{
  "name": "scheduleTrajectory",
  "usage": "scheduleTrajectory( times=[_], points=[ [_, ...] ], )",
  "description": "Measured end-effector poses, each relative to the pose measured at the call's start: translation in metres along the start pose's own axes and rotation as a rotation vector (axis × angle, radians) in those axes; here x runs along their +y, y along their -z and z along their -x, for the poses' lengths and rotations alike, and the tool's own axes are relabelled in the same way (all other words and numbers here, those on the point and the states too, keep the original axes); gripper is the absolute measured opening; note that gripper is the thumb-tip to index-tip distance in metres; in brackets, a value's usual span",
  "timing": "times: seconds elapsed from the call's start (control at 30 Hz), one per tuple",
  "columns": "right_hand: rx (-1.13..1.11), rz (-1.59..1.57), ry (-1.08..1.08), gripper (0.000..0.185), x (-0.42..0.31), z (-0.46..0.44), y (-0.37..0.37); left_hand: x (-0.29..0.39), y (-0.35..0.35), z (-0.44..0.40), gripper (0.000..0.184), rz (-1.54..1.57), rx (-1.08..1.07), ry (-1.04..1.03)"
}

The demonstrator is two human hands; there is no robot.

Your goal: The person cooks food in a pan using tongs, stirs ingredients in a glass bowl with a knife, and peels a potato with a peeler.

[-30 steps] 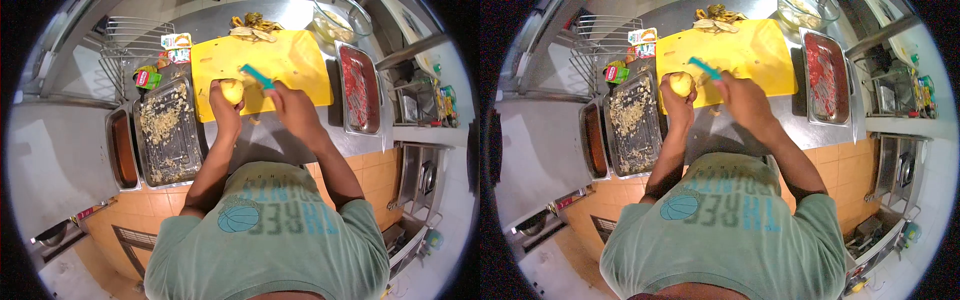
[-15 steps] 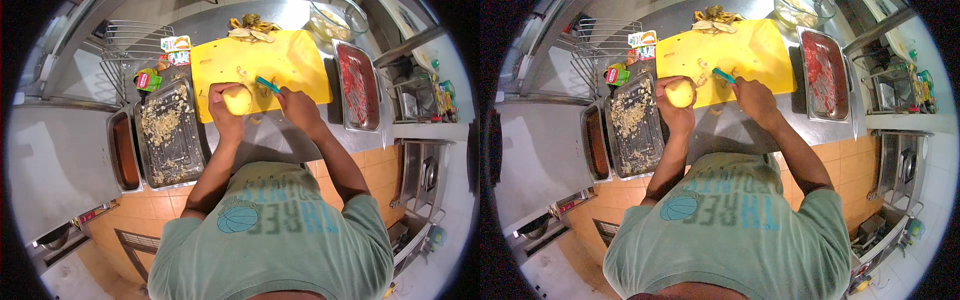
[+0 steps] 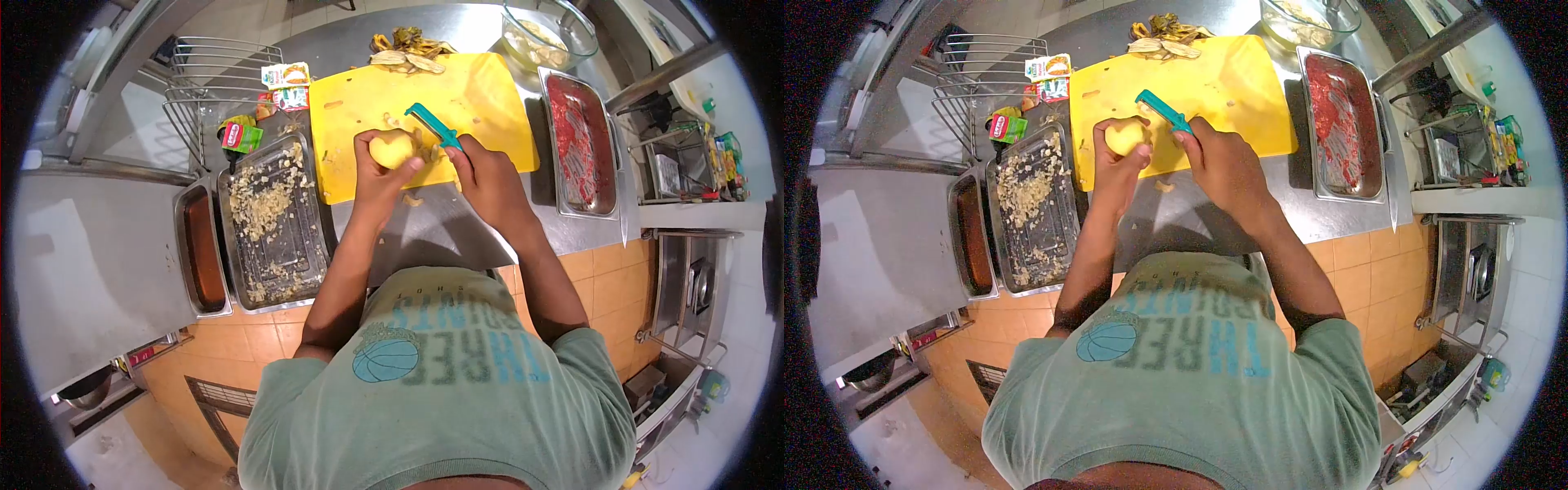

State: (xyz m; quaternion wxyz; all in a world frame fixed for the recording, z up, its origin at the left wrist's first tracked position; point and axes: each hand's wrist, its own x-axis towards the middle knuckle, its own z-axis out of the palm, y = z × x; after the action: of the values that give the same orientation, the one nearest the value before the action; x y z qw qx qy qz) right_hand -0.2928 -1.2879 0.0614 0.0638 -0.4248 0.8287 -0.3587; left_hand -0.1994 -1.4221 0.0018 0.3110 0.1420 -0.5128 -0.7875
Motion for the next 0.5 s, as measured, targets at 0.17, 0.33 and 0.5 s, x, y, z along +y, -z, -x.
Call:
scheduleTrajectory(
  times=[0.17, 0.33, 0.5],
  points=[
    [-0.034, -0.007, 0.027, 0.024, 0.001, 0.004, 0.003, 0.017, 0.007, -0.003, 0.058, -0.451, -0.131, 0.112],
    [-0.079, 0.025, 0.004, 0.025, 0.002, 0.003, 0.012, 0.005, 0.016, -0.007, 0.059, -0.28, -0.131, -0.021],
    [-0.139, 0.046, 0.042, 0.025, -0.004, 0.005, 0.009, 0.014, 0.02, -0.009, 0.056, -0.289, -0.139, 0.179]
  ],
)
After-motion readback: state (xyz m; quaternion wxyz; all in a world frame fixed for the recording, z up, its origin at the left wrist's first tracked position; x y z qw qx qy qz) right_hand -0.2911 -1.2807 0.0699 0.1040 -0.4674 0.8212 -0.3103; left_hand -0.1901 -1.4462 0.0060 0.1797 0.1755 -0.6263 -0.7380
